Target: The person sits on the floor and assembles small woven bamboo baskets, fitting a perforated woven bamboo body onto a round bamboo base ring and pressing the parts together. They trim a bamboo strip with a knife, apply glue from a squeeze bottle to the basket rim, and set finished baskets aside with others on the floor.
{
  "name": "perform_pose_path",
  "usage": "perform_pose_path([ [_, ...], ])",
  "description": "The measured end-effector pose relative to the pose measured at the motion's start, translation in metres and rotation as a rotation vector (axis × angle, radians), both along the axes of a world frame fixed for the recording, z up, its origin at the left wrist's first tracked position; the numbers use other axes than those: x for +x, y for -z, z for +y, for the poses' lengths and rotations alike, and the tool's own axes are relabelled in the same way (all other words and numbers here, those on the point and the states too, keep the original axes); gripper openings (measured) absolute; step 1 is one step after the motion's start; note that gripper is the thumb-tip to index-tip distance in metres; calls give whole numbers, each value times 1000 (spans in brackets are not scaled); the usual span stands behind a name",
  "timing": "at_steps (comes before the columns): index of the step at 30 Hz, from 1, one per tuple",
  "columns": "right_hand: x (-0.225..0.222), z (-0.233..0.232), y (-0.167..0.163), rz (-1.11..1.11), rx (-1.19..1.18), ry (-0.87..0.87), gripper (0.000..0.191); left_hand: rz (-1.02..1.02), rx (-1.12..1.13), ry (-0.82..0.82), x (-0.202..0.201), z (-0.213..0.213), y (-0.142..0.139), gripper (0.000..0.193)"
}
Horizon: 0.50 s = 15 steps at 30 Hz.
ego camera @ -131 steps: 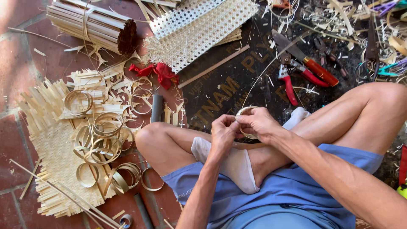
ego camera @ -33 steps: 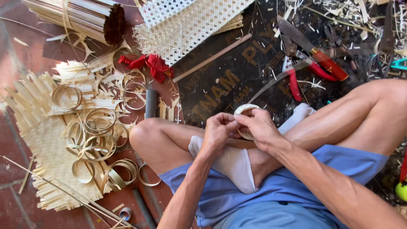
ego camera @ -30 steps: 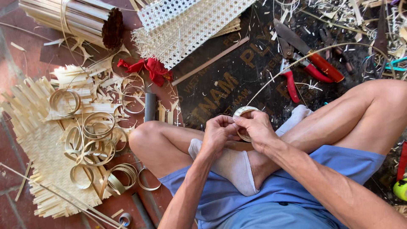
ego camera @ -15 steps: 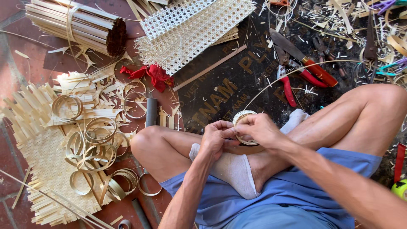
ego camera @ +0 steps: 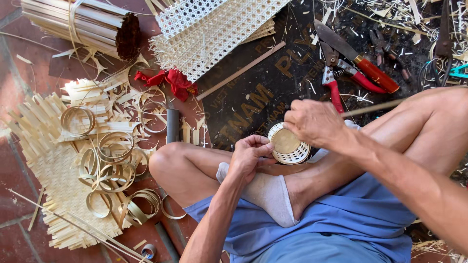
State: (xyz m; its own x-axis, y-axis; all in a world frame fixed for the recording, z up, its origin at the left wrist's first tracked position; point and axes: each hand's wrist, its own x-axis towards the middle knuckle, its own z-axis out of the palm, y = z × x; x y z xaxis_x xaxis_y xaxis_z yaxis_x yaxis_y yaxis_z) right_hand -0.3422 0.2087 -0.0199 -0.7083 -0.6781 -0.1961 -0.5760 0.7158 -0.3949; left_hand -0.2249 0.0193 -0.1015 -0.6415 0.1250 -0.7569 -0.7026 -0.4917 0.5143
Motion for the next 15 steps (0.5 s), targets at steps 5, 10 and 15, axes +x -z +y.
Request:
perform_pose_path([
  [5, 22, 5, 14, -2, -119, 219, 13, -13, -40, 53, -9, 1, -6, 12],
  [10, 24, 8, 26, -36, -204, 250, 12, 153, -284, 344, -46, 0, -9, 13],
  [15, 23, 9, 10, 105, -307, 175, 13, 248, -272, 489, -61, -1, -4, 15],
])
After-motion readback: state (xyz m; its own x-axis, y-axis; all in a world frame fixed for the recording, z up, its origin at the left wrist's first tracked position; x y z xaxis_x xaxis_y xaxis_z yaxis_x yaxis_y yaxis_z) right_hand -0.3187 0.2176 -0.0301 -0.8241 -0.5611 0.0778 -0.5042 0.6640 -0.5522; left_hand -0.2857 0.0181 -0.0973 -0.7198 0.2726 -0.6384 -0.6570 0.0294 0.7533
